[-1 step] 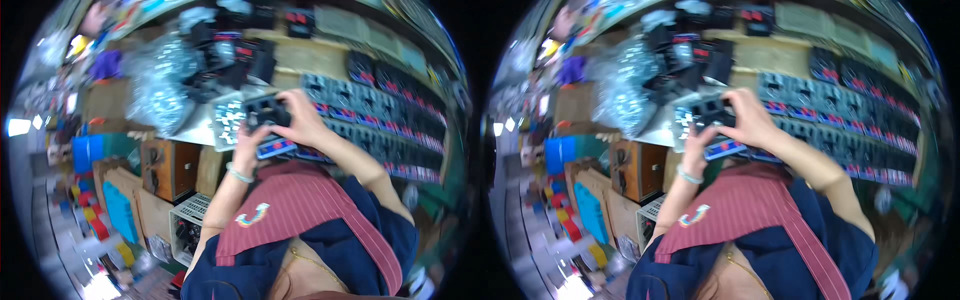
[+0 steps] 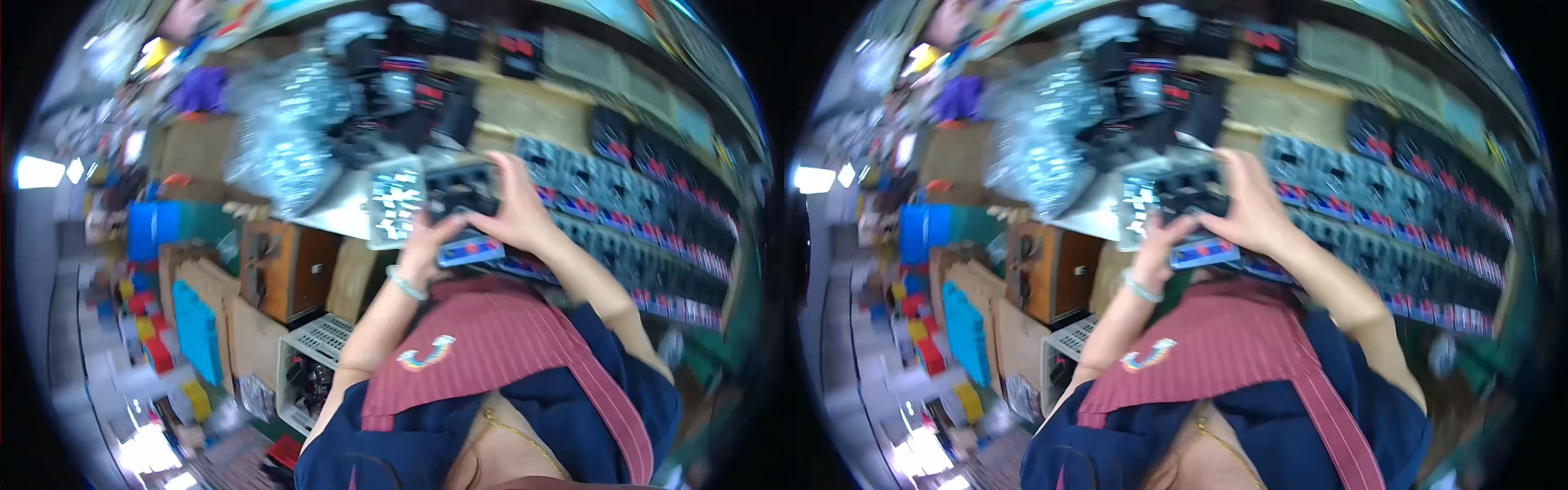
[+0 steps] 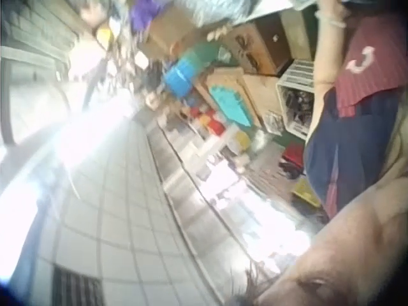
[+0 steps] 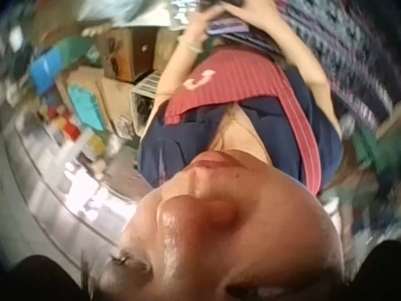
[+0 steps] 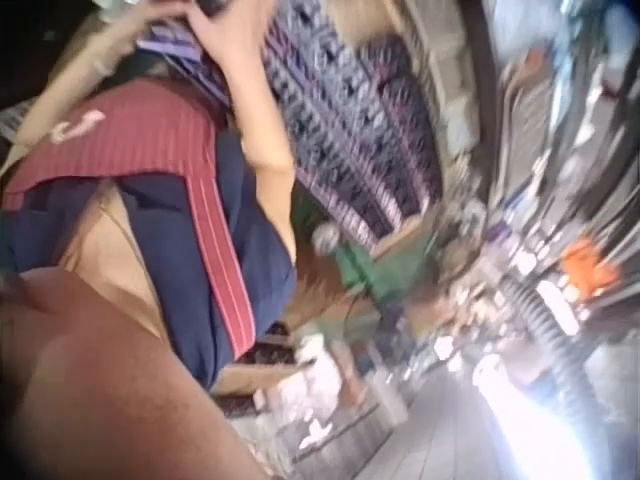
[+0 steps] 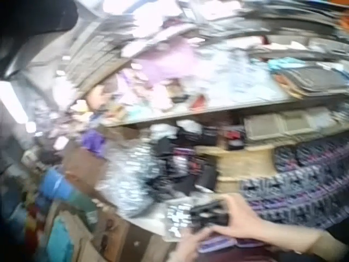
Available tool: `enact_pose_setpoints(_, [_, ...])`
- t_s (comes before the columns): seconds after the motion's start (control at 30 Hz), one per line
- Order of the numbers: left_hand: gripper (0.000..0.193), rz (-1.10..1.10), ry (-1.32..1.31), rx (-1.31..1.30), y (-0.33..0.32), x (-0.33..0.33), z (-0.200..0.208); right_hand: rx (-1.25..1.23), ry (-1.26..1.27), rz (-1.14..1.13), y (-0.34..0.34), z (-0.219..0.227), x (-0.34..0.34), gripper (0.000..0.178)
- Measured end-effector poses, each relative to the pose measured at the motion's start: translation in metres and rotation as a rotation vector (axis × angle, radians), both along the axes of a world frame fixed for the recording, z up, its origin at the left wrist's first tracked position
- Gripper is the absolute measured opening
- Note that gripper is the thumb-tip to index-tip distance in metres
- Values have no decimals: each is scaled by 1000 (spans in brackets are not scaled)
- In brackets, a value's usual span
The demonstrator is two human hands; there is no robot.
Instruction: Assembling small electronic components and wiring into plastic housings at a production workbench.
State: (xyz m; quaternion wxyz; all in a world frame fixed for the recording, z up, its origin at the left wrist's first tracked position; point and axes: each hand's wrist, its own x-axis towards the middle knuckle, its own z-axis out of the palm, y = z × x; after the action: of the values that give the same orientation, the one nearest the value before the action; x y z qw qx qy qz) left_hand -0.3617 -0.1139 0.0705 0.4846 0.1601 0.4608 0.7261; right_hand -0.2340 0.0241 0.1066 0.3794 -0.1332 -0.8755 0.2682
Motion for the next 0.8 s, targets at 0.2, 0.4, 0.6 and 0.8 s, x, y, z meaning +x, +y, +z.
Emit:
enact_pose_setpoints(0.2, [70, -2, 285, -34, -1, -4, -54, -341, -144, -31, -29, -25, -4, 83])
enact_pose_setpoints(0.4, [72, -46, 343, -31, -17, -18, -33, -314, 43, -401, 149, -50, 29, 73])
enact_pose_setpoints(0.6, [33, 29, 112, -125, -15, -92, -49, 363, -380, -800, 316, -35, 31, 66])
enact_pose_setpoints(0.8, [31, -17, 68, -146, 14, -103, -57, 323, 58, -770, 316, 19, -36, 59])
